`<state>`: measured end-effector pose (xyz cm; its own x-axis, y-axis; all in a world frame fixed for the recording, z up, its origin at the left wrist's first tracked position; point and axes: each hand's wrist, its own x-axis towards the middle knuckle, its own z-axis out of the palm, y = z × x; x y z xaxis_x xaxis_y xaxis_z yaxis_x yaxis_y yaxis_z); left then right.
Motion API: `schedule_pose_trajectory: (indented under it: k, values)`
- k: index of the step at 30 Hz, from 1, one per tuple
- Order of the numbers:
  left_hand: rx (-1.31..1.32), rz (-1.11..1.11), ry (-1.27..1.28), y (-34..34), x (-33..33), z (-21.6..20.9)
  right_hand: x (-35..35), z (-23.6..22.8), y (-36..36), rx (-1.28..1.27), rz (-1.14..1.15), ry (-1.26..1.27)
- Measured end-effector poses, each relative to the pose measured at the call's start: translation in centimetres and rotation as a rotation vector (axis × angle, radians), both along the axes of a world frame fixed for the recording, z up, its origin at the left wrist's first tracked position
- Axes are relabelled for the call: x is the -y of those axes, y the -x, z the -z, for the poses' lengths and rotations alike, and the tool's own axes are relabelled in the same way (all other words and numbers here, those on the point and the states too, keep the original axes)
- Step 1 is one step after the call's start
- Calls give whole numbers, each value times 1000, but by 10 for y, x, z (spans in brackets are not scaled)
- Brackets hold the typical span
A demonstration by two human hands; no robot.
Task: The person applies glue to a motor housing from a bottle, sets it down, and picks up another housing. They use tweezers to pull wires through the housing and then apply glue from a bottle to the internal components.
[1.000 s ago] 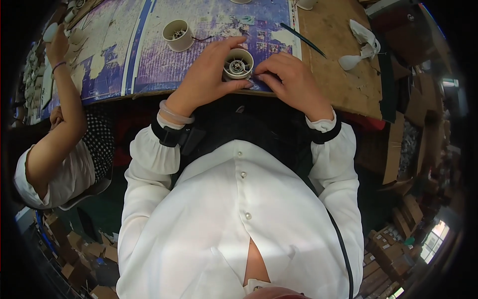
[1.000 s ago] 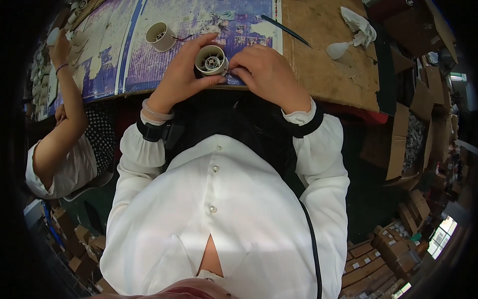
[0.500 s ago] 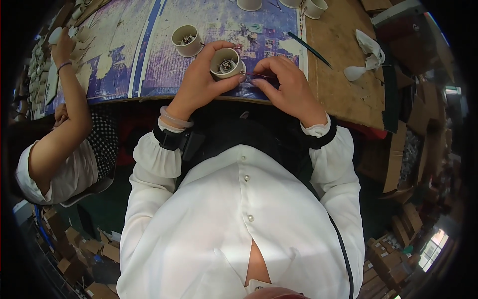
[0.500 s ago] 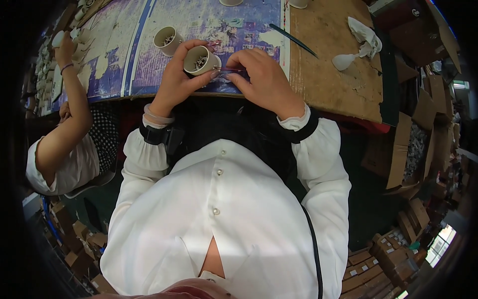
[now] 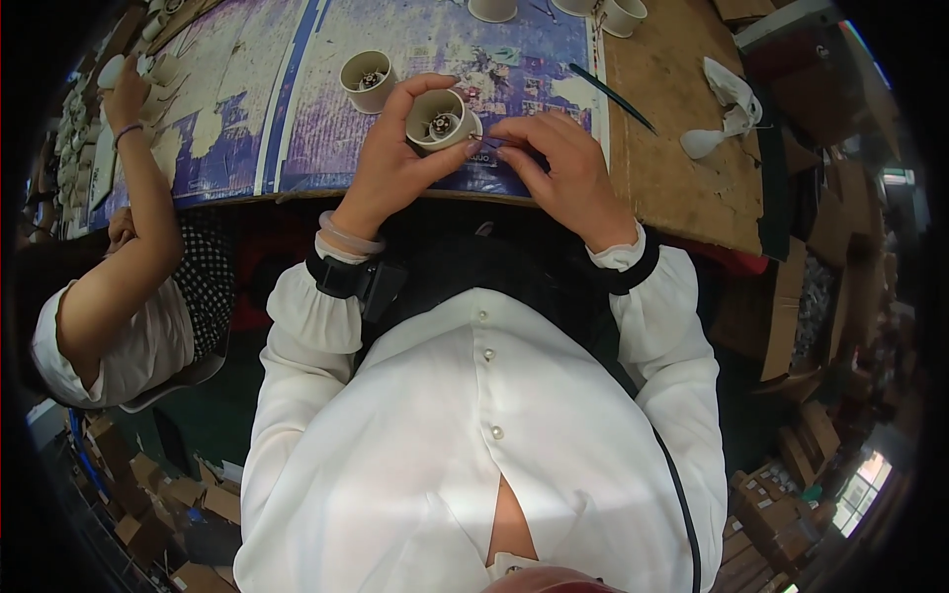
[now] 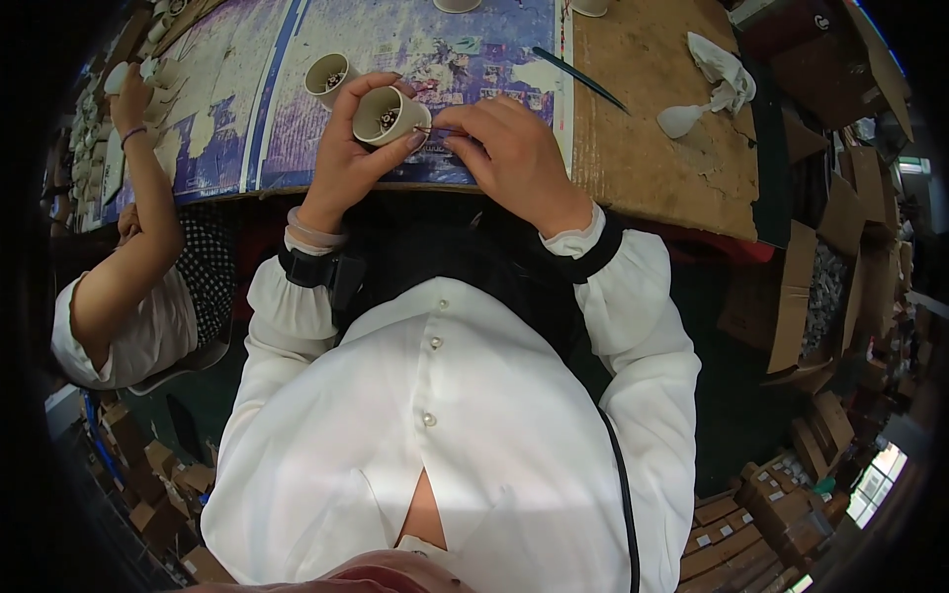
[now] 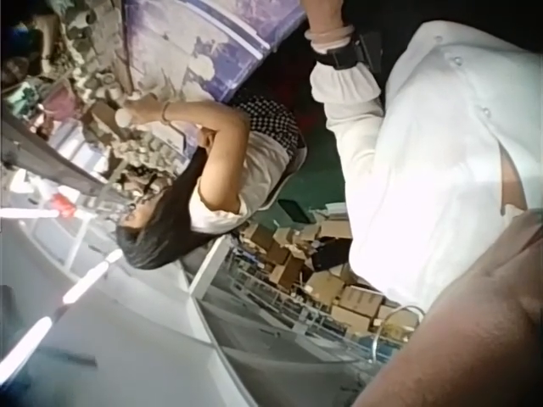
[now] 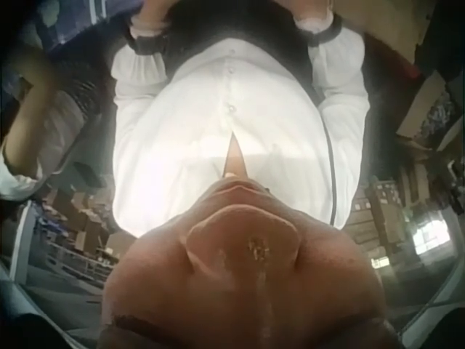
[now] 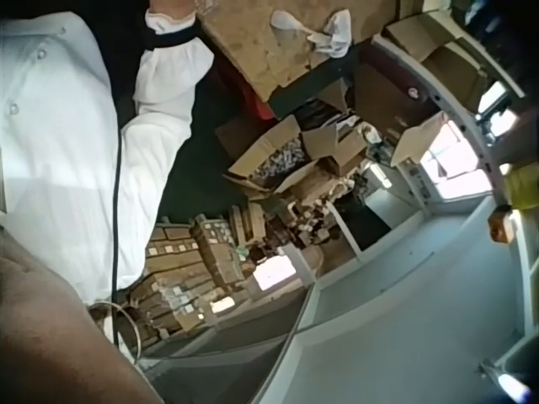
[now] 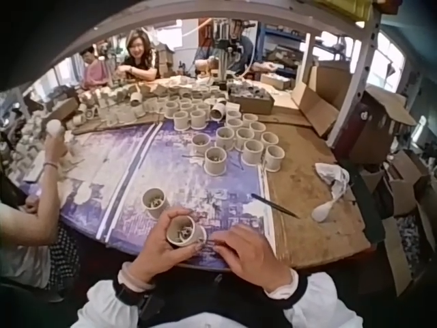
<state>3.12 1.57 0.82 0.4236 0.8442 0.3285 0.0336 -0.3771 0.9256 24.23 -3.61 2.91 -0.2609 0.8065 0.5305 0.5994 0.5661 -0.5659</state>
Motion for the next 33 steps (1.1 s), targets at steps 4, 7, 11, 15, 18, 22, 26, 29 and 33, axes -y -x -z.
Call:
schedule_pose_trajectory:
  k: [4,7,11,15,18,22,26,29,33]
  values:
    - [44,26,-1,2,-2,3,0,-1,5,-14,10,-64]
    - [29,24,-20,2,-3,4,-1,-7,8,17,28,-117]
    - [11,20,-39,1,-1,1,-4,-6,9,102,46,-183]
    - [10,21,-43,1,-1,2,-7,1,9,125,39,-209]
    - [27,21,-13,2,-1,4,-8,3,9,147,31,-230]
    - [91,9,63,2,-3,8,-12,3,13,175,11,-224]
    - [164,-21,104,-1,-4,8,-15,10,17,49,26,-248]
    - [168,-42,104,-3,-4,9,-12,11,19,31,30,-244]
    - [184,-157,150,-7,-4,11,-11,11,19,87,21,-243]
